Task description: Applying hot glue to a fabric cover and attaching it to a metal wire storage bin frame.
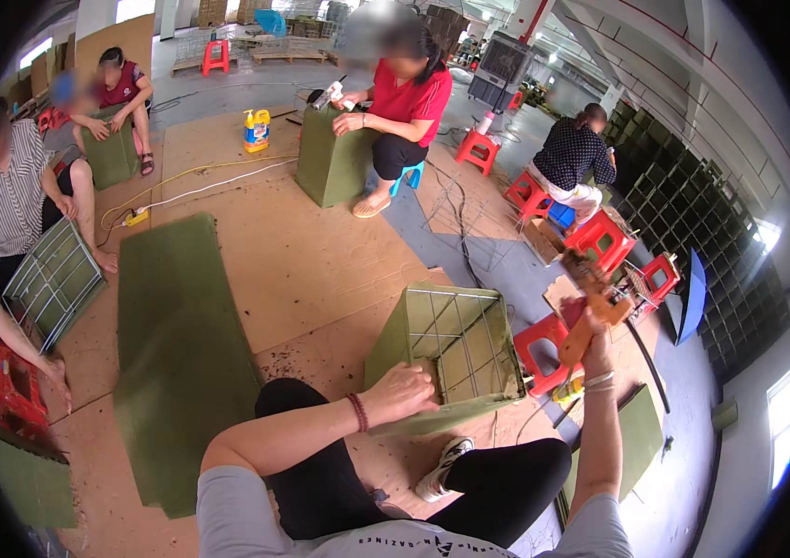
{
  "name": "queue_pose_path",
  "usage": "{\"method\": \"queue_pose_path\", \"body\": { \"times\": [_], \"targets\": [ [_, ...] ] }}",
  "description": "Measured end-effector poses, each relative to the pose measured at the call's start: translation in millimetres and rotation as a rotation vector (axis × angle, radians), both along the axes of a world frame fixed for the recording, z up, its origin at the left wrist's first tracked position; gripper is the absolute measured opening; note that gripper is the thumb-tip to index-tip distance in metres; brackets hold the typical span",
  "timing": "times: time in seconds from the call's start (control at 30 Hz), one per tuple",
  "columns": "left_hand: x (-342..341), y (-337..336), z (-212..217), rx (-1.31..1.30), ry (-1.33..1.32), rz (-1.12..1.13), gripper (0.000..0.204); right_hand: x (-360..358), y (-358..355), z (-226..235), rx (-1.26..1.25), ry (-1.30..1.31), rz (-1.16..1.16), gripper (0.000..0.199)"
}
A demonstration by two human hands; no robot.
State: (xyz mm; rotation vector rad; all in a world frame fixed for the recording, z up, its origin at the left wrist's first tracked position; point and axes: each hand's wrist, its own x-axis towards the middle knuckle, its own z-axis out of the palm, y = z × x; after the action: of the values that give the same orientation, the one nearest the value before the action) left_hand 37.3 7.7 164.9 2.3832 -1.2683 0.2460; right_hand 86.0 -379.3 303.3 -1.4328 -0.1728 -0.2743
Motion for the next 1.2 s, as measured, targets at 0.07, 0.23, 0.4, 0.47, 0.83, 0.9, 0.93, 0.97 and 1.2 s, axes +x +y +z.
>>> {"method": "queue_pose_path", "body": {
  "times": [0.07,0.23,0.4,0.47,0.83,0.9,0.93,0.97,1.2],
  "targets": [
    [-3,6,-5,0.080,0.016,-0.008,0.029,-14,27,-16,-0.054,0.112,0.047,0.048],
    [-8,9,-7,0.041,0.006,-0.076,0.020,-41,63,-47,-0.029,0.338,0.205,0.062],
    [-10,0,-9,0.062,-0.046,-0.131,0.007,-51,56,-70,0.017,0.387,0.396,0.061],
    [-10,-1,-10,0.037,-0.047,-0.138,0.005,-53,54,-78,0.010,0.446,0.407,0.059],
    [18,16,4,0.032,0.011,-0.163,0.005,-70,44,-78,-0.021,0.698,0.563,0.054],
    [24,19,4,0.061,0.062,-0.122,0.006,-67,47,-86,0.066,0.781,0.587,0.049],
    [27,21,5,0.028,0.077,-0.113,0.009,-66,50,-89,-0.032,0.745,0.618,0.045],
    [31,23,6,0.004,0.084,-0.089,0.012,-64,52,-92,-0.153,0.708,0.640,0.041],
    [45,19,13,0.000,0.215,-0.162,0.013,-68,58,-88,-0.253,0.789,0.684,0.033]
  ]
}}
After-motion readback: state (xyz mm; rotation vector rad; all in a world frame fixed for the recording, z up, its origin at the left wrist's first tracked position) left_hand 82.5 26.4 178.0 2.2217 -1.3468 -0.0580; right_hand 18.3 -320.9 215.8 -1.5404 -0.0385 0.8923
